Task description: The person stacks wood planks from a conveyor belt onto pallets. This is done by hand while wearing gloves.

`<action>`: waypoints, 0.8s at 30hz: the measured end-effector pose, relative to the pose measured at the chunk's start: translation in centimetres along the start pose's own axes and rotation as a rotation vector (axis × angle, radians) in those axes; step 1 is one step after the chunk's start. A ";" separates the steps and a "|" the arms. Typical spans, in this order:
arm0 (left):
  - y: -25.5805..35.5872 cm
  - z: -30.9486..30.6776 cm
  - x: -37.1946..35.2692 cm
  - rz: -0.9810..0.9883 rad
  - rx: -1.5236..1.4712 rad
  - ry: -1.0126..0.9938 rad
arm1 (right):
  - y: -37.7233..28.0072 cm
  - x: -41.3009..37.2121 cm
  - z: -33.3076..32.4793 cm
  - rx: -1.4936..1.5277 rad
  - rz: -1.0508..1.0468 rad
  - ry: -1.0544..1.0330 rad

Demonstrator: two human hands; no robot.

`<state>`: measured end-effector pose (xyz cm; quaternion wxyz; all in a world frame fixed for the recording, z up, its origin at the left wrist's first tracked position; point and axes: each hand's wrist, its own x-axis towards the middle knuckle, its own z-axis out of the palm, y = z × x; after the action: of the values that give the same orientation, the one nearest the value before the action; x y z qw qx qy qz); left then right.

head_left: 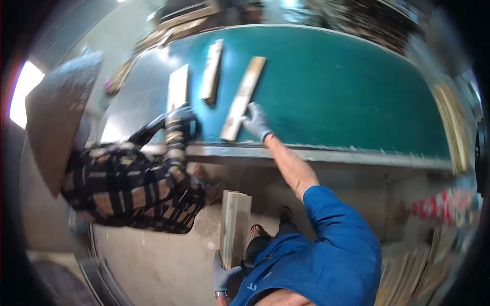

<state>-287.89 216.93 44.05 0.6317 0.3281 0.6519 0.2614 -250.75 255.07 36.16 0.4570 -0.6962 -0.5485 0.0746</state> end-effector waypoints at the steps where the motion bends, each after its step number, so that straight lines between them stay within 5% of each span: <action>1: -2.4 -1.6 2.3 0.134 0.074 -0.063 | 1.4 -3.2 -0.3 0.053 -0.090 0.169; 3: -0.5 -2.2 5.1 0.160 0.171 -0.264 | 2.3 -10.3 -5.5 0.319 -0.180 0.170; 4: 0.4 -2.3 6.3 0.179 0.216 -0.363 | 1.5 -15.2 -9.2 -0.245 -0.313 0.031; 5: 1.2 -2.1 7.7 0.288 0.215 -0.470 | 0.9 -21.1 -12.3 -0.312 0.080 -0.235; 6: 1.8 -2.0 9.2 0.389 0.194 -0.574 | -2.1 -27.8 -16.8 0.185 0.383 0.011; 7: 2.1 -2.2 11.3 0.467 0.254 -0.646 | -3.0 -34.1 -19.7 0.479 0.652 -0.021; 10: 6.8 1.9 8.2 0.370 0.418 -0.902 | -10.5 -50.5 -25.7 0.385 0.889 0.304; 12: 6.0 4.4 10.7 0.521 0.504 -1.059 | -15.1 -57.1 -25.7 0.331 0.924 0.411; 15: 6.5 8.9 -2.5 0.412 0.559 -1.398 | -23.2 -60.3 -25.6 0.421 0.735 0.516; 18: 0.2 13.3 -7.1 0.381 0.516 -1.750 | -26.1 -62.6 -23.0 0.377 0.569 0.707; 21: -5.0 15.0 -16.5 0.270 0.507 -2.016 | -27.1 -66.3 -23.1 0.003 0.540 0.839; 24: -12.0 15.1 -24.8 0.063 0.473 -2.174 | -28.9 -72.5 -24.9 0.392 0.441 1.179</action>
<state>-274.36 189.28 50.19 0.7812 0.5110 -0.2238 -0.2802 -283.89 180.36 42.35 0.7732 -0.6203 -0.0269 -0.1288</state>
